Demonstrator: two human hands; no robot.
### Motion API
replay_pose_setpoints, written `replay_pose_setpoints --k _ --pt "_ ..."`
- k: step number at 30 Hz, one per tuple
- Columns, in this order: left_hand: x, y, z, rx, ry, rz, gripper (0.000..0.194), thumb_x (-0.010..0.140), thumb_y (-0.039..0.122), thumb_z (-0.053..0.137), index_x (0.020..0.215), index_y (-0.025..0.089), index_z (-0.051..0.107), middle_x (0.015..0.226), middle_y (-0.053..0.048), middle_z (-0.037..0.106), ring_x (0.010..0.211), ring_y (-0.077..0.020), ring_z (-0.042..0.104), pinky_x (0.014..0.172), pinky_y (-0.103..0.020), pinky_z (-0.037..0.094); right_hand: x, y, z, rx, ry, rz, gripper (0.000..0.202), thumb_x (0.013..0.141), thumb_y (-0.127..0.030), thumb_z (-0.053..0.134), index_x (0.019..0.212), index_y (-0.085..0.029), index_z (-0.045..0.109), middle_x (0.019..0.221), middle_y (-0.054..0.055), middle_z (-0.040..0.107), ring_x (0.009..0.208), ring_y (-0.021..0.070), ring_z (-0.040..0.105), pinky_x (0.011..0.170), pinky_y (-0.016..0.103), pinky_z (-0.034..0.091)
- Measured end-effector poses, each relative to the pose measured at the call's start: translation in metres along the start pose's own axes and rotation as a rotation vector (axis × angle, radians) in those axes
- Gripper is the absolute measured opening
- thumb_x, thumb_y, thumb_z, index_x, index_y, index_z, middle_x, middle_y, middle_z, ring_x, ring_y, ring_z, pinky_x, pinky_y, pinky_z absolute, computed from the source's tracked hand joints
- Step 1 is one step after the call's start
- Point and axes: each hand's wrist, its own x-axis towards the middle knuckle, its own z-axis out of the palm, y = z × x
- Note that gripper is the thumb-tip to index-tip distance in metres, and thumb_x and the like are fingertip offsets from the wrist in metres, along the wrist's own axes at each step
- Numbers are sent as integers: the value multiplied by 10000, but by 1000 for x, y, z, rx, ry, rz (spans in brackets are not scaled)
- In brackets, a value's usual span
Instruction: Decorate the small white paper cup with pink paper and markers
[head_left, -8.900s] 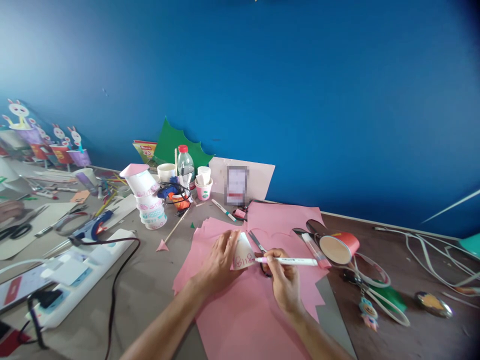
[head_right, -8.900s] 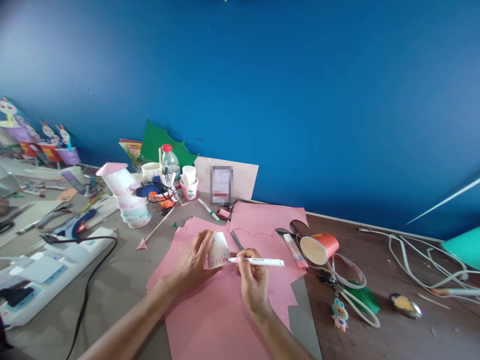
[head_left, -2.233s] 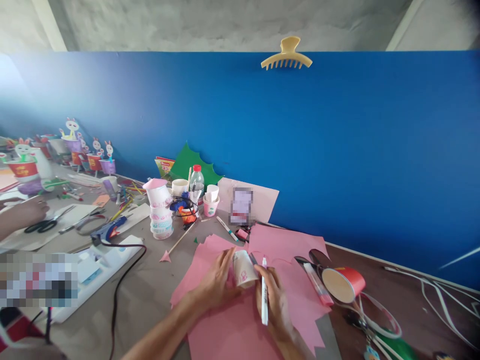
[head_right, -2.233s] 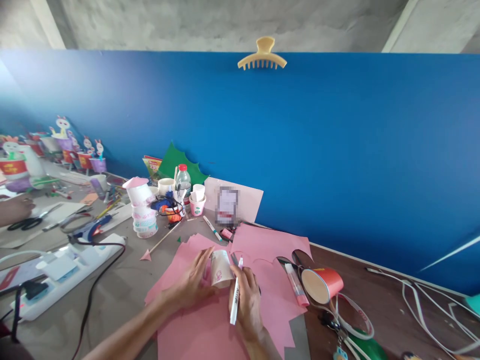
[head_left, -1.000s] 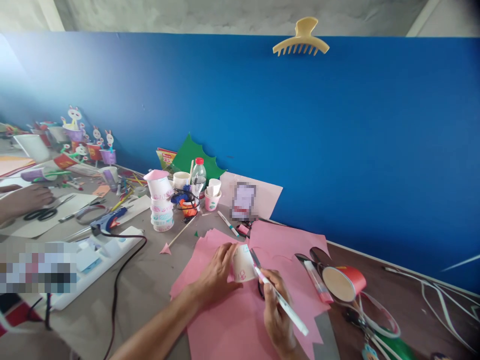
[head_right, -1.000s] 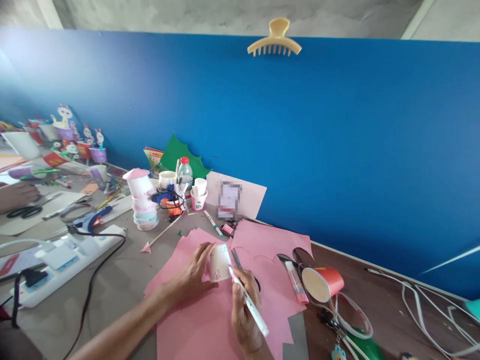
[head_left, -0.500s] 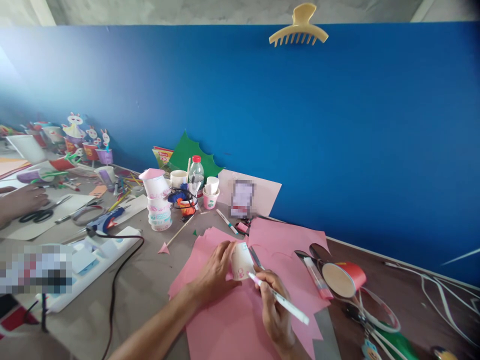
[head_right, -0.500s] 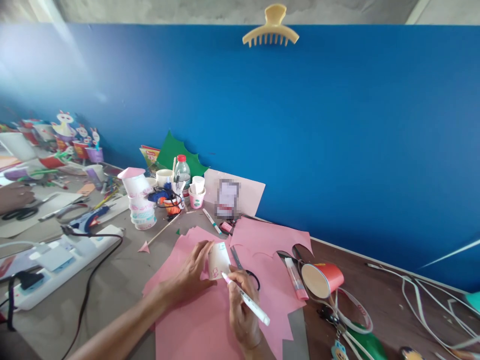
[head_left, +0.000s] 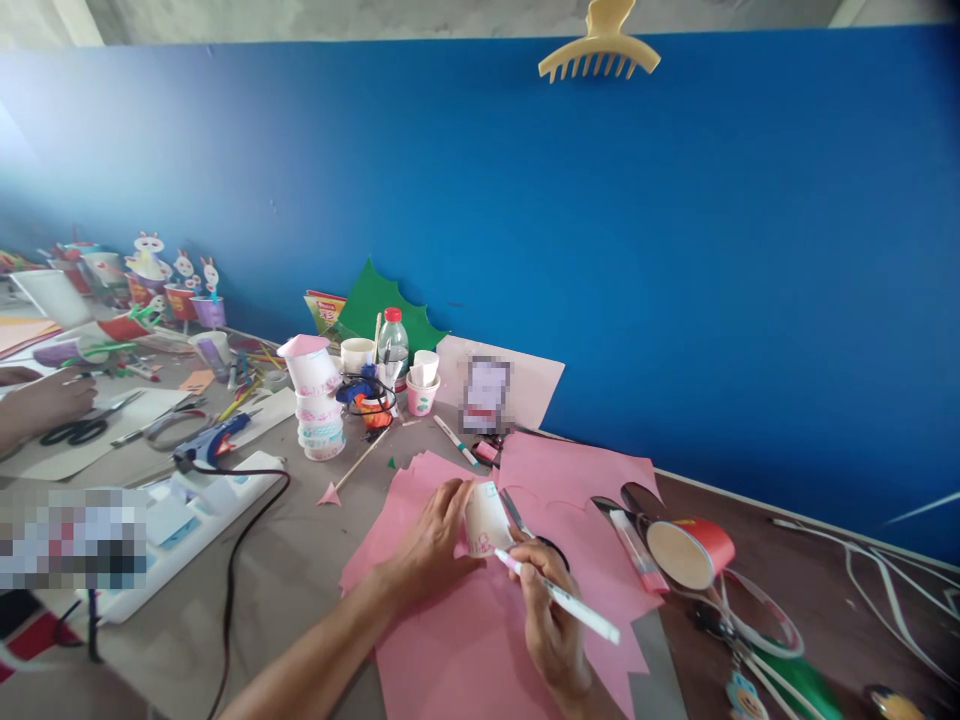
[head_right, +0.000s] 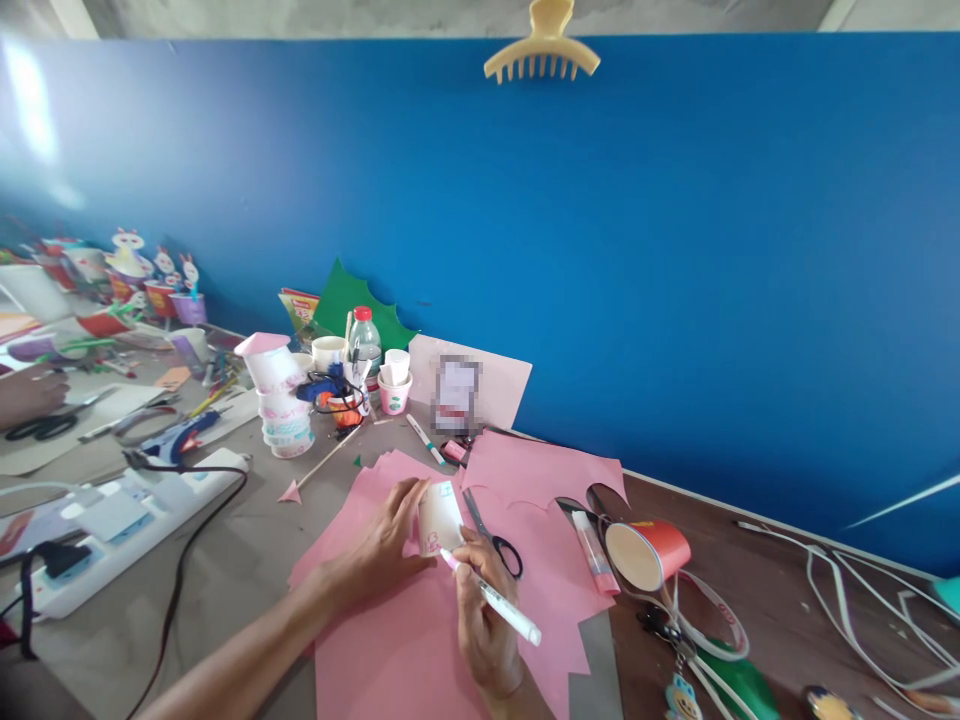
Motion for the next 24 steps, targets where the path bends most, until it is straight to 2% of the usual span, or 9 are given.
replay_pose_setpoints --k 9,16,24 --pt "0 0 1 9 6 12 1038 751 196 769 1527 247 82 1403 -197 420 1340 -384 440 1065 -578 453 3 -5 -1 -7 -23 -28 243 1009 -320 448 896 -246 651 752 36 656 630 194 599 591 319 524" --pt "1 0 4 -33 3 -42 1011 715 208 789 1508 239 163 1402 -187 436 1333 -384 448 1063 -569 455 0 6 0 3 27 20 208 1005 -295 449 947 -224 636 781 28 633 708 186 622 623 288 513" --pt "2 0 0 1 -17 -6 1020 731 199 777 1506 235 114 1405 -195 431 1329 -386 452 1059 -569 455 -3 9 1 3 14 28 214 1005 -295 453 922 -220 635 751 22 618 726 191 625 639 287 503"
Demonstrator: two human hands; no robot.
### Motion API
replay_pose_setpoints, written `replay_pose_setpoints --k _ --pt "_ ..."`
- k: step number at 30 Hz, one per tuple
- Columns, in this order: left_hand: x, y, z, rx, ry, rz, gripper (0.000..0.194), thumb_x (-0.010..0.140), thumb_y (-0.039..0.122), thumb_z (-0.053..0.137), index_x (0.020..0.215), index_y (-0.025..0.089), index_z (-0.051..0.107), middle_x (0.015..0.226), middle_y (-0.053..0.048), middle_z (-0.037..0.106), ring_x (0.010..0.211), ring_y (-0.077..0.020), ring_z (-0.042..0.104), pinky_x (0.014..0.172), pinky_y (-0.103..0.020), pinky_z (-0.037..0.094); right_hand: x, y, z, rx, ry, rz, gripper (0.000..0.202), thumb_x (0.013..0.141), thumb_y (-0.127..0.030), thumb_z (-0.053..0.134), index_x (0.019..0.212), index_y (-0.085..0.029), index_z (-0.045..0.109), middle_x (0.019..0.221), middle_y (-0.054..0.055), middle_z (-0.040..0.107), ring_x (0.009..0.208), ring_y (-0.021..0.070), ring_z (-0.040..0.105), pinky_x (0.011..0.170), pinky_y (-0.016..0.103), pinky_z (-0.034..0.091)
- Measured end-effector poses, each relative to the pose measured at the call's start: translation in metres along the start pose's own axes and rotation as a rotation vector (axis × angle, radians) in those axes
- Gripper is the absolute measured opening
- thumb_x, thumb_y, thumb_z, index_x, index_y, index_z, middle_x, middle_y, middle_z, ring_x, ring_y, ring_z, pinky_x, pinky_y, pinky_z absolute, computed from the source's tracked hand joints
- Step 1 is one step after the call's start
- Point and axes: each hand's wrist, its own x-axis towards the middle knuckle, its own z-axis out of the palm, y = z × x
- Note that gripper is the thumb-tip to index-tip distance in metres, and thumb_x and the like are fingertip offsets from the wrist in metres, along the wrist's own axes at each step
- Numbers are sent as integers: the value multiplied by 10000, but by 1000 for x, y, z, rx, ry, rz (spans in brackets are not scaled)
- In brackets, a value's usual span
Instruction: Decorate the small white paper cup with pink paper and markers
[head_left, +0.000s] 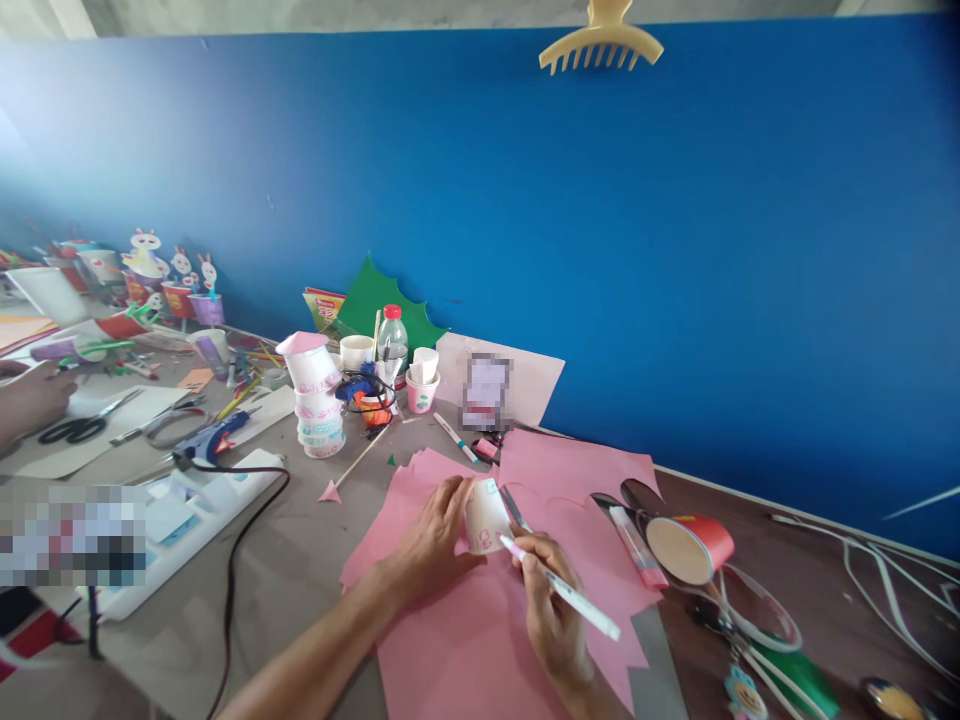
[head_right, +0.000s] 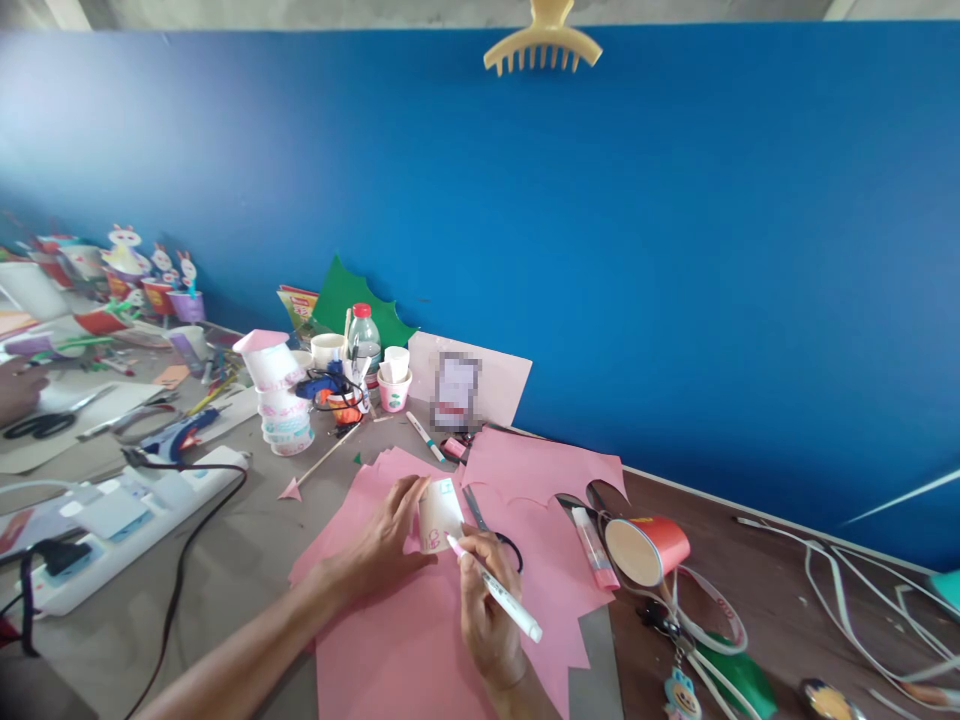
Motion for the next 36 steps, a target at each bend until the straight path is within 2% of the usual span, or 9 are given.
replay_pose_setpoints --k 10,21,31,36 --pt "1 1 1 -15 -9 -29 1032 694 150 790 1485 228 133 1401 -194 418 1325 -387 443 1069 -563 453 0 2 0 7 -8 15 217 1009 -303 445 931 -226 631 774 29 633 754 197 637 630 284 506" --pt "0 -1 3 -13 13 -16 1001 723 210 779 1499 228 147 1391 -194 443 1310 -379 474 1046 -572 471 0 3 -1 9 -10 38 236 1018 -321 440 934 -214 633 802 38 643 740 187 632 637 293 521" --pt "1 -2 4 -5 22 9 995 717 196 774 1495 212 154 1385 -205 449 1305 -383 477 1038 -576 480 0 2 -1 15 7 38 256 1022 -366 449 934 -227 645 767 44 645 806 217 660 674 334 548" --pt "1 0 3 -8 37 21 1003 726 194 760 1507 226 131 1377 -197 452 1309 -377 473 1035 -565 481 1 0 -1 3 6 33 259 1017 -358 454 910 -223 647 750 31 636 747 197 647 649 307 535"
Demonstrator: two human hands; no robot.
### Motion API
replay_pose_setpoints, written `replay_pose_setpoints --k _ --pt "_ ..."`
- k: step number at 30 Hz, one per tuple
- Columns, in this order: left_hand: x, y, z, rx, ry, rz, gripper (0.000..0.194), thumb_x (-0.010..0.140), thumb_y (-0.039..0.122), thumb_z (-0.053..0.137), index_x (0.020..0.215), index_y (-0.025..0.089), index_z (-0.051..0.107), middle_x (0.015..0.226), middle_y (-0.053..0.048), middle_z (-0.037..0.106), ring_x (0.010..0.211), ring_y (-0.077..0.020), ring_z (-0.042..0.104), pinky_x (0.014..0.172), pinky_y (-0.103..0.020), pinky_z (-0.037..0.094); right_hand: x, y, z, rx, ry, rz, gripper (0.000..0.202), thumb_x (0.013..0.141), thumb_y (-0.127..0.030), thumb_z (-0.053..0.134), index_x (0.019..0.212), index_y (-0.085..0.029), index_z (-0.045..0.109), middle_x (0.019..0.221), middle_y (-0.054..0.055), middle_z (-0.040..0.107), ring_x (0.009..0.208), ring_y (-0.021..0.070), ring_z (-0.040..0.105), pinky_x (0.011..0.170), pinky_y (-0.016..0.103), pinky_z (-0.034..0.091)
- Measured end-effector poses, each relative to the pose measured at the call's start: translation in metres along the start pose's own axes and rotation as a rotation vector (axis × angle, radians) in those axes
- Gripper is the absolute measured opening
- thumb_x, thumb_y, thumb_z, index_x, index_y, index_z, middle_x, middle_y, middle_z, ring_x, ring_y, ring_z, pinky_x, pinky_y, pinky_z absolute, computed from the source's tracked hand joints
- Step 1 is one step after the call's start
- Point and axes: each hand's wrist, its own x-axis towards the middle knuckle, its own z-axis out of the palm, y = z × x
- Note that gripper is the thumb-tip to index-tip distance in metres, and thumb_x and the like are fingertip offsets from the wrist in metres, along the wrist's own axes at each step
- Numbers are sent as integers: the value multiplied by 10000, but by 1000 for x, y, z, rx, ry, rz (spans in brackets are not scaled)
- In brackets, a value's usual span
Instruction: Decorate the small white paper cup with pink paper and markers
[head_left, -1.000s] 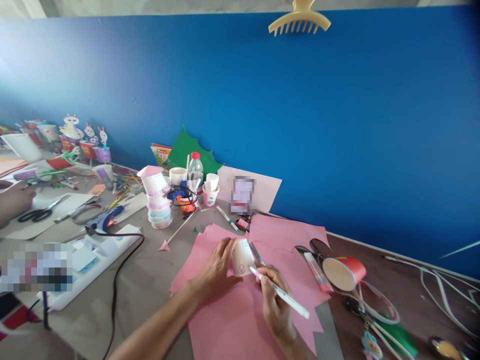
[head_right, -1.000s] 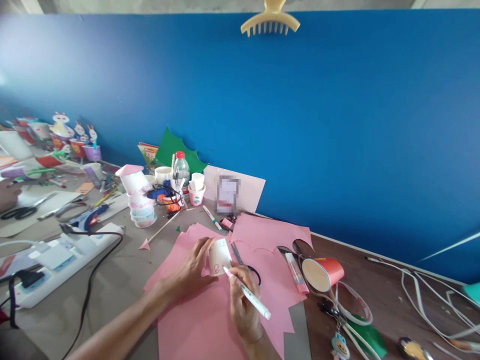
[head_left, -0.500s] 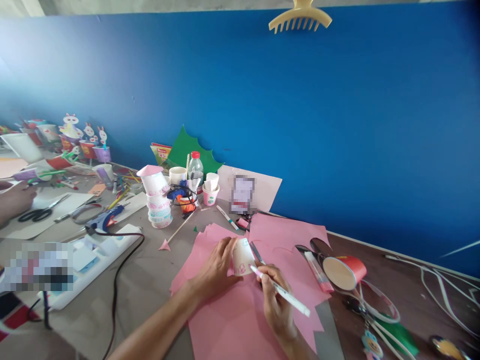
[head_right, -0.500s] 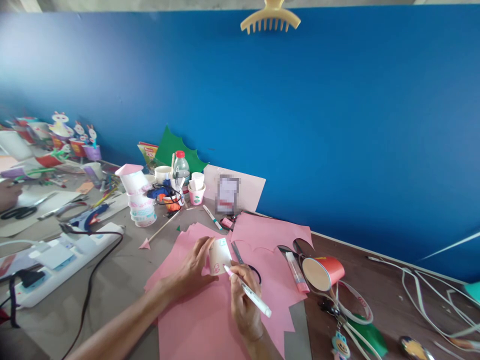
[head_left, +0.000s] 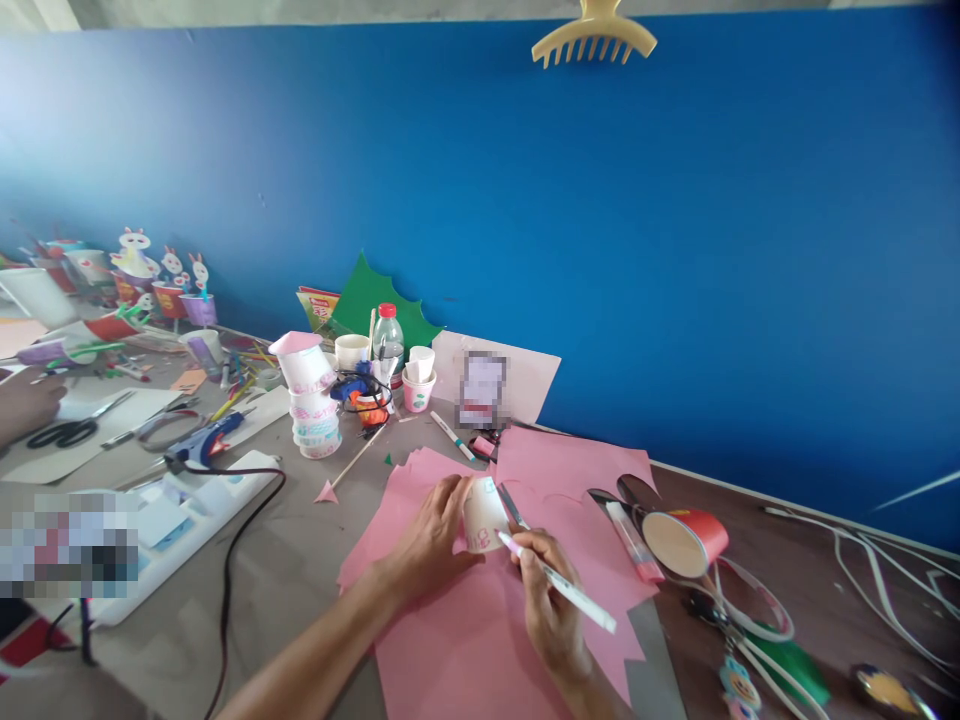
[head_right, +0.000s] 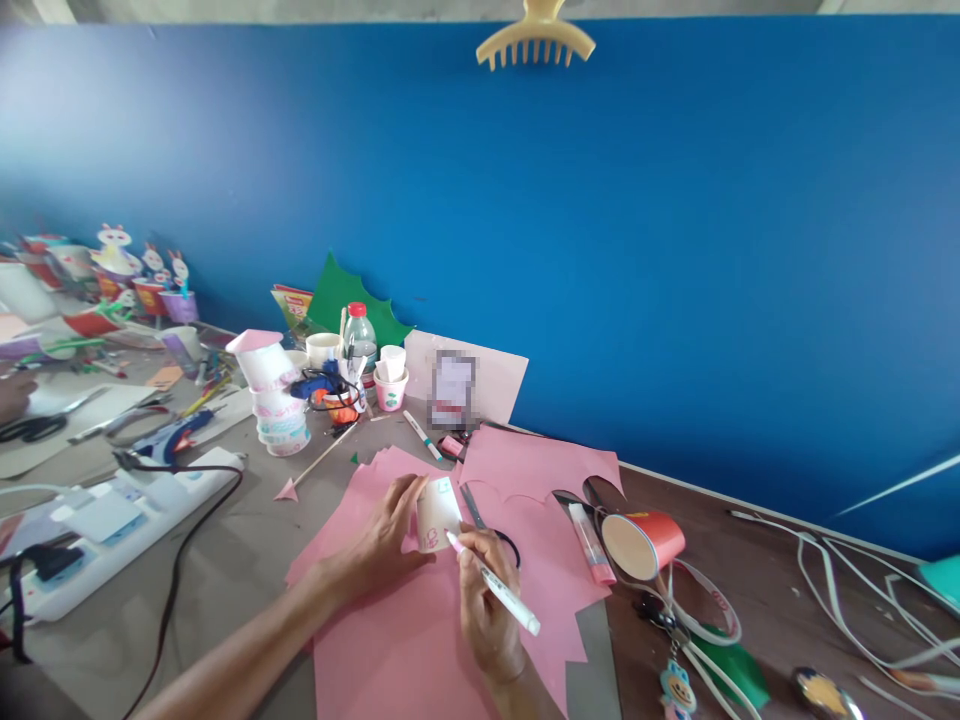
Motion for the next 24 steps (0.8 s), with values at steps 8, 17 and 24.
replay_pose_setpoints --k 8,17,24 --pt "1 0 1 -10 7 8 1005 708 175 773 1500 225 157 1369 -189 458 1292 -367 478 1028 -555 488 4 -8 2 7 17 -42 238 1011 -317 464 896 -215 647 734 11 630 692 173 623 614 275 507" --pt "-2 -5 2 9 -7 14 1005 742 234 775 1515 217 133 1394 -207 439 1325 -382 456 1048 -568 475 5 -9 2 -6 8 -58 225 1002 -285 458 888 -214 638 745 16 634 739 183 646 663 285 520" --pt "0 -3 -1 17 -25 10 1018 733 240 785 1512 217 130 1398 -210 442 1333 -386 458 1057 -571 469 4 -8 1 -12 -3 -48 201 995 -280 460 913 -218 633 751 18 634 694 173 626 610 272 506"
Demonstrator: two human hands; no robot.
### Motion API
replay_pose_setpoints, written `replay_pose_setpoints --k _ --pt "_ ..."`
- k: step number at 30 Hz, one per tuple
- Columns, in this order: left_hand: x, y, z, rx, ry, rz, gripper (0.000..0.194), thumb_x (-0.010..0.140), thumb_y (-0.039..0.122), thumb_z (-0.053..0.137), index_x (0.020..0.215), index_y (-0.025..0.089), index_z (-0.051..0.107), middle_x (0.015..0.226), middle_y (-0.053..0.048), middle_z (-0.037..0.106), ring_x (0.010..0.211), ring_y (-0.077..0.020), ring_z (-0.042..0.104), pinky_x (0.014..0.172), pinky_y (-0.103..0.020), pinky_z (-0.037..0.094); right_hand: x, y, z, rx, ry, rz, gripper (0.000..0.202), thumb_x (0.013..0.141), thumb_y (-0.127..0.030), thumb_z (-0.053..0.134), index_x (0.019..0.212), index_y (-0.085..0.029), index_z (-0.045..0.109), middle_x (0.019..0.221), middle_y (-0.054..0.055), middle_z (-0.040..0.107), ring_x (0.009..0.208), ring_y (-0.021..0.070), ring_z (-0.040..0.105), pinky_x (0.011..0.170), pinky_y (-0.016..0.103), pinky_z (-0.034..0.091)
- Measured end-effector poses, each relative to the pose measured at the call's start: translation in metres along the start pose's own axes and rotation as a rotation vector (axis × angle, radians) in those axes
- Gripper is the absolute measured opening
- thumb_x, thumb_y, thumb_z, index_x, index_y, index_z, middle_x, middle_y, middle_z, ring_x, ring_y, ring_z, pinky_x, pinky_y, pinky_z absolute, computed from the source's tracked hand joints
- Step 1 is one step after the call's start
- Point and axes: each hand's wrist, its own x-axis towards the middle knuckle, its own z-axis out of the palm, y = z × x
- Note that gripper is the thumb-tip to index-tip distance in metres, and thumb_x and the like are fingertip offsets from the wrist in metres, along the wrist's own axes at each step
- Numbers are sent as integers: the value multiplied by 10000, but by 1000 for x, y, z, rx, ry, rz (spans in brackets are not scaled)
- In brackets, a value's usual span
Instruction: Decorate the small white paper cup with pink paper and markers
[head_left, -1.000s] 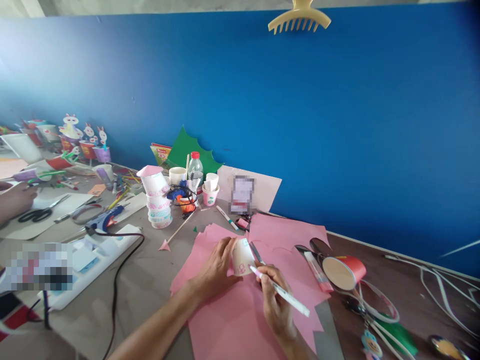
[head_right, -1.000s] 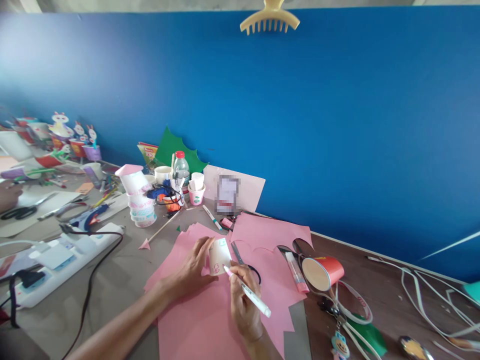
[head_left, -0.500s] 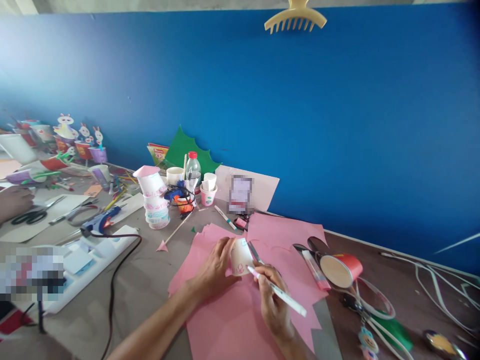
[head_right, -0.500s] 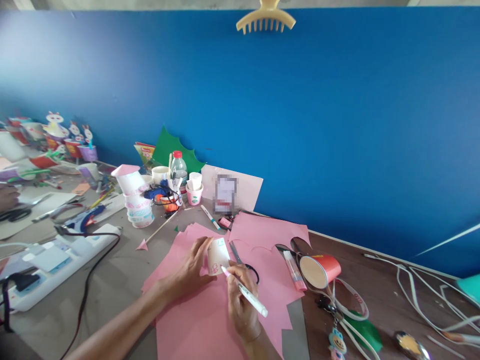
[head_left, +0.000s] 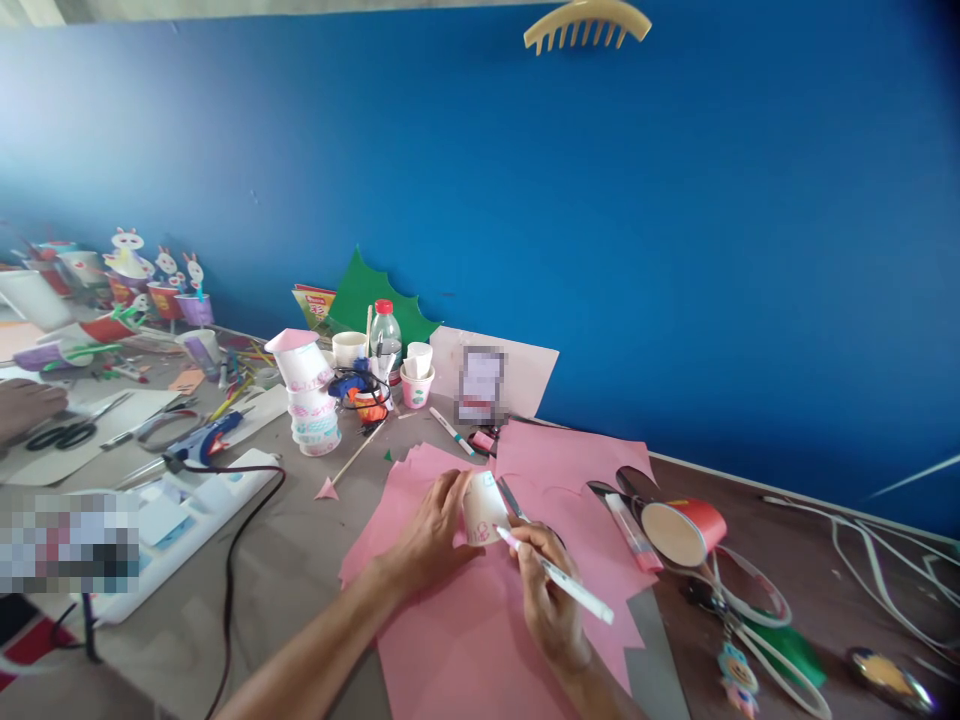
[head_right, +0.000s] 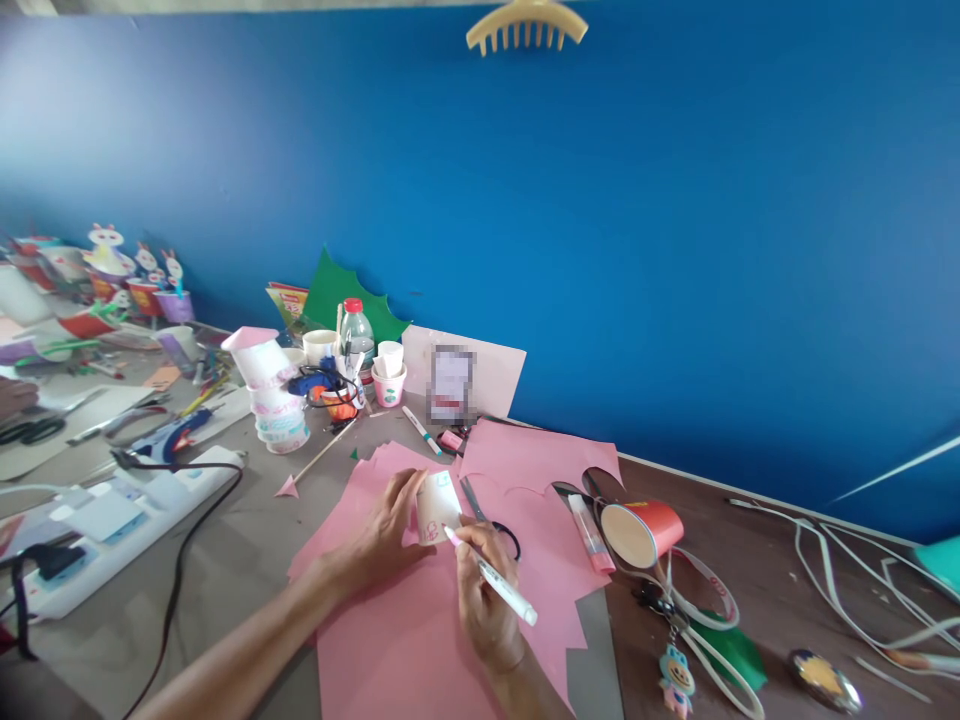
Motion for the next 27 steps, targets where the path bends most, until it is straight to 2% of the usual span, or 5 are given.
replay_pose_setpoints --k 9,18,24,27 --pt "2 8 -5 3 -13 -10 1054 715 183 792 1503 247 95 1394 -190 440 1319 -375 466 1035 -560 484 -2 3 0 17 -2 55 251 1004 -347 462 906 -210 649 752 38 638 681 186 614 601 311 526" --pt "1 6 -4 -17 -12 -6 1062 717 173 787 1513 256 89 1408 -189 424 1343 -377 447 1061 -573 458 -4 3 0 35 -18 41 217 1013 -322 451 935 -222 627 789 22 625 733 180 614 661 300 523" --pt "0 2 1 -42 -3 -46 1066 718 188 789 1523 261 95 1429 -190 407 1369 -374 421 1063 -566 463 -8 10 -1 3 76 155 302 1008 -429 449 1151 -214 605 989 77 660 870 213 633 728 338 543" --pt "-2 -2 3 -42 7 -64 1087 712 186 789 1529 269 76 1452 -192 383 1389 -380 396 1084 -584 439 -6 15 0 95 121 181 354 1018 -457 424 1222 -210 574 855 56 682 828 216 660 709 342 552"
